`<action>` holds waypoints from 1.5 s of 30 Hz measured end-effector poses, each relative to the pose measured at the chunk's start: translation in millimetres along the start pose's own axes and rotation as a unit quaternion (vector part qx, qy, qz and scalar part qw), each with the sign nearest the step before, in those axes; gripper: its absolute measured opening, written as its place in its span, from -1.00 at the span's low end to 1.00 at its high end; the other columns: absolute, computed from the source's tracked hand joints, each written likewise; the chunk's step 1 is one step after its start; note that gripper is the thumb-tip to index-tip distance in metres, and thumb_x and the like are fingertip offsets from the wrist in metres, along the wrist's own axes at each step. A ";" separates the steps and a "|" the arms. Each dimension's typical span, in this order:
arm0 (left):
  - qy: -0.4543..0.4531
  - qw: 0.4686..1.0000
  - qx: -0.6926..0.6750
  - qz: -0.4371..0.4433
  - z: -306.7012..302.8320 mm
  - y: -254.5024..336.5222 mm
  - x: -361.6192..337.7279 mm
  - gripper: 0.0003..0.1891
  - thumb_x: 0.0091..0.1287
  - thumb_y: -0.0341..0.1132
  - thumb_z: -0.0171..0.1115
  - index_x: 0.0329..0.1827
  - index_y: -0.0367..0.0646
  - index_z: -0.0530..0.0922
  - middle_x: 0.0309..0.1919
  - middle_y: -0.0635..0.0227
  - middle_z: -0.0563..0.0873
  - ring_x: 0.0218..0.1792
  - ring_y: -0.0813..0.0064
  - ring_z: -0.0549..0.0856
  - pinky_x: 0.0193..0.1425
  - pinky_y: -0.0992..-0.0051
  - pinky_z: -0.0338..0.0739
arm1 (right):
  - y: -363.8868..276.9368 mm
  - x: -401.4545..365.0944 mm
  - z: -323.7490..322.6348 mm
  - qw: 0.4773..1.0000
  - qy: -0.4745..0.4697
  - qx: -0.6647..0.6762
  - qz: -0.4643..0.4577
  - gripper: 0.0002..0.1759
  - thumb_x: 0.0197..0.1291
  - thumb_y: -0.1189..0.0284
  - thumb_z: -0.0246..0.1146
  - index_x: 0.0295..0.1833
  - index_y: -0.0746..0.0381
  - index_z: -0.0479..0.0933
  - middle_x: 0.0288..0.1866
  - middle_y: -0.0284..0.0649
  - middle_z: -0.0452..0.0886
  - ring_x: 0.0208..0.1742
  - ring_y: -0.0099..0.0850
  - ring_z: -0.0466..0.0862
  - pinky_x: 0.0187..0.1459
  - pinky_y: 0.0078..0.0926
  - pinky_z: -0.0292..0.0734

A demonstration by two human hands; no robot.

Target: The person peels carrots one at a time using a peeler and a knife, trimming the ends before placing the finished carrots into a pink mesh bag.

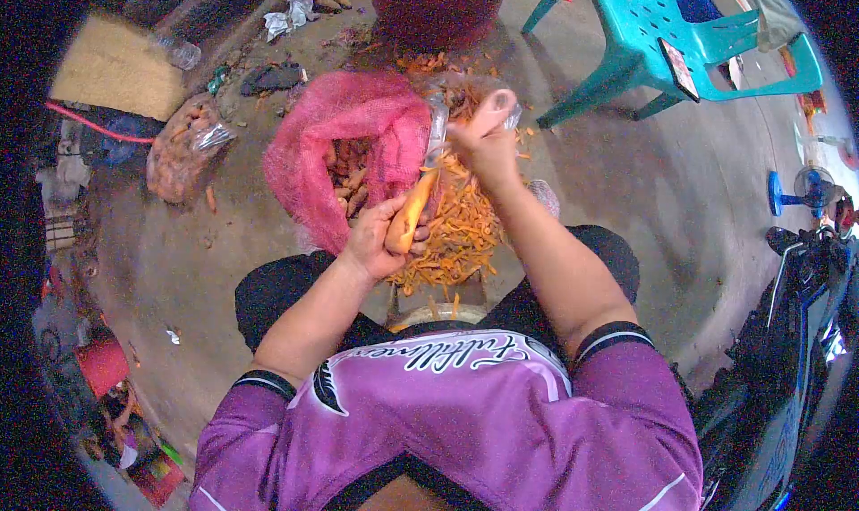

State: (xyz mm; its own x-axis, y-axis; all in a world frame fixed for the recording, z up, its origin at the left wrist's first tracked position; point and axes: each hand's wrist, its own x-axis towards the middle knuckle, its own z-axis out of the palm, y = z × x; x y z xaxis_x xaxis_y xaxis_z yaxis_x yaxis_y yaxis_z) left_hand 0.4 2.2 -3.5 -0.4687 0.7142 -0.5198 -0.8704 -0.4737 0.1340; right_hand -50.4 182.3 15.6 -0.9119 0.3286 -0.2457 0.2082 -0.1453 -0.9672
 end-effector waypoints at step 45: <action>-0.048 0.998 0.010 0.040 12.8 7.7 -8.7 -0.61 0.21 -0.24 -0.15 0.12 -0.05 0.31 -0.30 0.33 0.53 -0.42 0.47 0.48 -0.41 0.50 0.42 | -22.0 -32.7 10.4 0.988 -0.123 0.093 0.027 -0.81 -0.11 0.42 0.31 -0.46 0.27 0.46 -0.58 -0.35 0.49 -0.63 -0.59 0.43 -0.59 -0.66 0.34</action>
State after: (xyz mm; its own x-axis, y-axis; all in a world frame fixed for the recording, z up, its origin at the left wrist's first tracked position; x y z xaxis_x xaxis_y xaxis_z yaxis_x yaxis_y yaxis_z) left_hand -4.2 -1.0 12.8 -0.5476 0.7217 -0.4234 -0.8324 -0.5213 0.1881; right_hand -28.9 165.0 45.6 -0.9644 0.0827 -0.2513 0.2110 -0.3325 -0.9192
